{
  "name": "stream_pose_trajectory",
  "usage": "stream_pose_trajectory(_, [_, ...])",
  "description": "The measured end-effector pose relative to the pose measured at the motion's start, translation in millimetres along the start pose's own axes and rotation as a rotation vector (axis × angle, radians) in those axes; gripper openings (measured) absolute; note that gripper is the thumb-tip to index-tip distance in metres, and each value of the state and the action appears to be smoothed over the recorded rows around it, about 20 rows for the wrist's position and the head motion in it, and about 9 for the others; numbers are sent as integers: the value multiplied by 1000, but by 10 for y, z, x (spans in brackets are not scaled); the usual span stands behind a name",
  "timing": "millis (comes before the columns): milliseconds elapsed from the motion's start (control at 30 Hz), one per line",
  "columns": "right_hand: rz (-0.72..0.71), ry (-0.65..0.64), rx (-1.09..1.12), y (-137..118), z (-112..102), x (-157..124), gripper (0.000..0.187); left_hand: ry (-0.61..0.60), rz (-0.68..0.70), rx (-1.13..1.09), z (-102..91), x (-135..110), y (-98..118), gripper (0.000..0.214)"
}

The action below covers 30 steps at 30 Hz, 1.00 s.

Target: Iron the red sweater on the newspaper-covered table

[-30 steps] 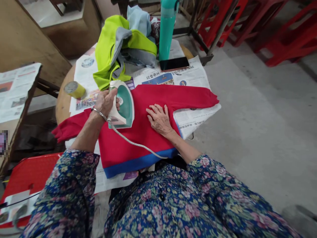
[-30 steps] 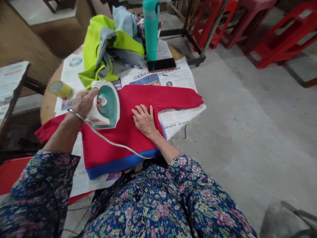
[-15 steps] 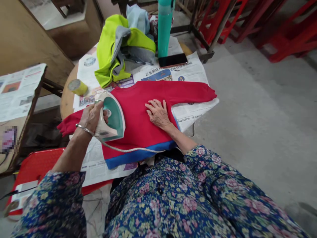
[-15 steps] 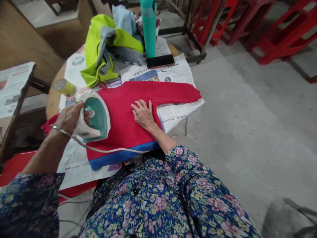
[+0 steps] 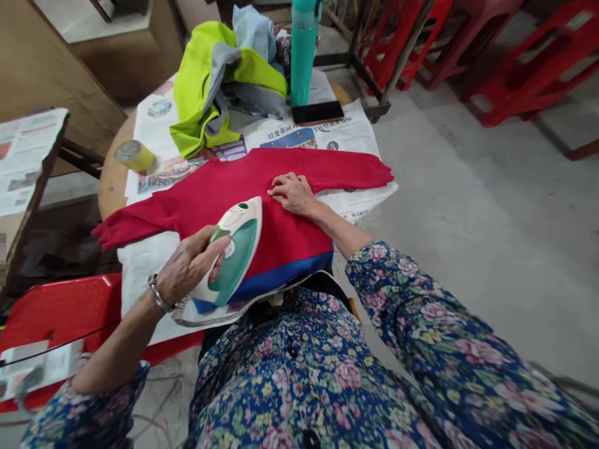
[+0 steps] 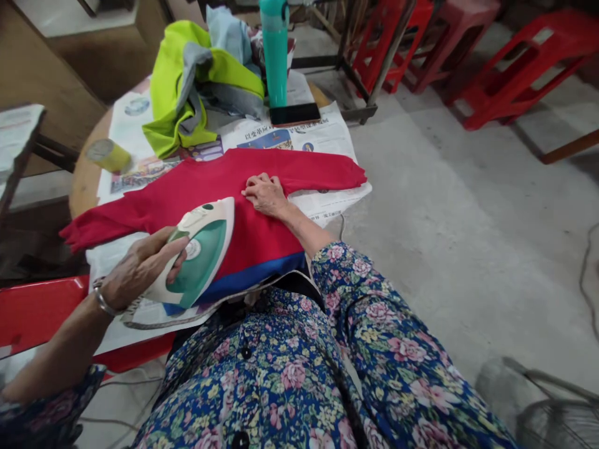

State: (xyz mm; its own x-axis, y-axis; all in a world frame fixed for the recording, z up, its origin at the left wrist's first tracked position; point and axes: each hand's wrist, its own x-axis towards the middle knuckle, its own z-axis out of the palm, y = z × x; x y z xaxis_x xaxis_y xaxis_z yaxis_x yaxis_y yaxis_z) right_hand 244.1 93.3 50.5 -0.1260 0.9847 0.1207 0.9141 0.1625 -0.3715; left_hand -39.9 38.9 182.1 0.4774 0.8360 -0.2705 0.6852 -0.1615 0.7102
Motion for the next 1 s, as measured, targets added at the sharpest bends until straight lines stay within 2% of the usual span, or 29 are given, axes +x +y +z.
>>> stream_pose_trajectory(167, [-168,-110,-13,279,-121,122,33,-216,60,71,35,160,175,35])
stream_pose_trajectory(367, [-223,-93,-112,269,-117,60,41,-363,228,117,108,288,333,32])
stream_pose_trajectory(433, [-241,-102,-128,272,-124,52,42,-408,199,112,119,342,340,35])
stream_pose_trajectory(567, [-272,-171,-94,332,-169,183,38,-398,118,39,177,456,302,41])
stream_pose_trajectory(767, [-331,-338,-19,421,-280,493,30,-326,174,-43,399,604,377,38])
stream_pose_trajectory(867, [-354,-367,-9,422,-315,515,29,-376,176,-75,480,634,437,35])
stream_pose_trajectory(1000, [-350,-329,-17,422,-307,460,29,-510,207,-128,580,543,465,33])
